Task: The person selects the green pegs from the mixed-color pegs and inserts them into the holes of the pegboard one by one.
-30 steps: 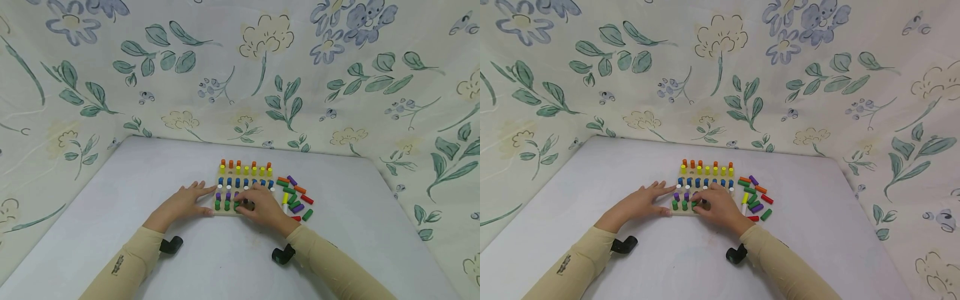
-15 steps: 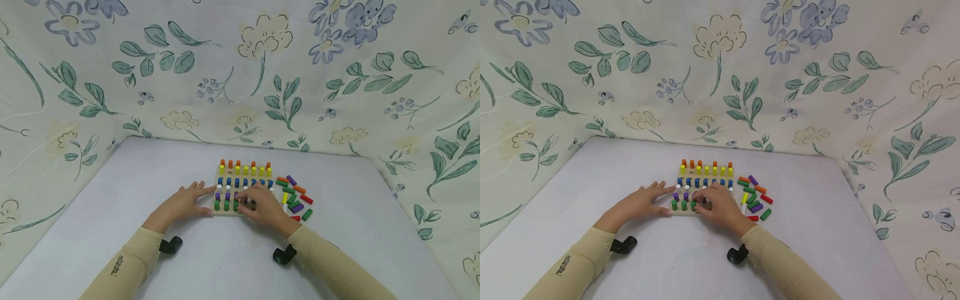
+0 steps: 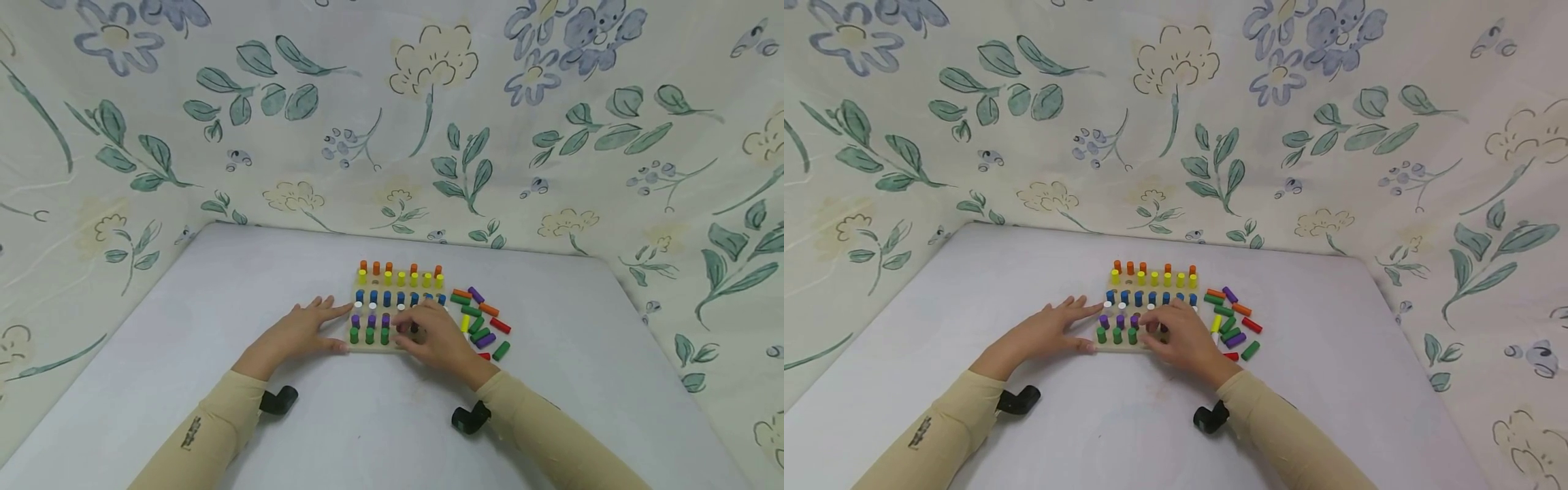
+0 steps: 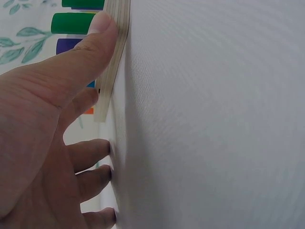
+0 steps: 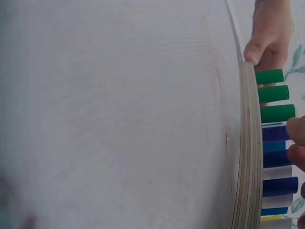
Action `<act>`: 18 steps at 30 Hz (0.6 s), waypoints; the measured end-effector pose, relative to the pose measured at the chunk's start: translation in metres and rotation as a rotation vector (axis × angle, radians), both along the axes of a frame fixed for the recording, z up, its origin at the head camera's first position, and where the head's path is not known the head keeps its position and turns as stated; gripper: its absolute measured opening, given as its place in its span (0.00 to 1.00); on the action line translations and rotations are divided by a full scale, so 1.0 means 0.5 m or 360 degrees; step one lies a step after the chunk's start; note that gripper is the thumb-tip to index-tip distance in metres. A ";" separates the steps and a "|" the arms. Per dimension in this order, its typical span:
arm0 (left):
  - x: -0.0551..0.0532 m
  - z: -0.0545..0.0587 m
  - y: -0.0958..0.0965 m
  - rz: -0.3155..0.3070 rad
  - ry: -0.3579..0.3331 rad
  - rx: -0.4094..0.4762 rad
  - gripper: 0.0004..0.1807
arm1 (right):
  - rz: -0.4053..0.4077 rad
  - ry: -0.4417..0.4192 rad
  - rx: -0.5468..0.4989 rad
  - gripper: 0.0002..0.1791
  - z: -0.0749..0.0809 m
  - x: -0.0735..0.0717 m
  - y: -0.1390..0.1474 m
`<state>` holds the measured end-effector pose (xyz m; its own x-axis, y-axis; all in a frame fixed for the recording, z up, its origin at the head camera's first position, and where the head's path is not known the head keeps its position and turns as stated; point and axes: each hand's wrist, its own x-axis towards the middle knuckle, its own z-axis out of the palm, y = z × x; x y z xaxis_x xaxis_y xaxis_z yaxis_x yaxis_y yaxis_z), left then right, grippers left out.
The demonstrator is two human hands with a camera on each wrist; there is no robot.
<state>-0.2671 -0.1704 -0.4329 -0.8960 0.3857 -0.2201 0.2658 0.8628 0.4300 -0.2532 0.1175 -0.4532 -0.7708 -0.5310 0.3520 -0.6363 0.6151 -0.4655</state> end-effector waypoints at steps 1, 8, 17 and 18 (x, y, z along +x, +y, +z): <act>0.000 0.000 0.000 0.0000 -0.0004 0.0001 0.47 | -0.0006 -0.0005 0.0001 0.13 -0.001 0.001 0.002; 0.004 0.004 0.002 -0.0009 -0.0006 0.0002 0.47 | -0.0030 0.0008 -0.0010 0.11 -0.003 0.002 0.014; 0.005 0.005 0.003 -0.0002 -0.0003 0.0016 0.47 | -0.0073 0.0022 0.0022 0.11 -0.005 0.005 0.026; 0.004 0.005 0.003 -0.0004 -0.0002 0.0015 0.47 | -0.0077 0.0019 0.0021 0.11 -0.004 0.005 0.028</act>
<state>-0.2650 -0.1690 -0.4306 -0.8948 0.3900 -0.2176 0.2674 0.8581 0.4383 -0.2507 0.1315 -0.4554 -0.7914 -0.4981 0.3544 -0.6113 0.6514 -0.4495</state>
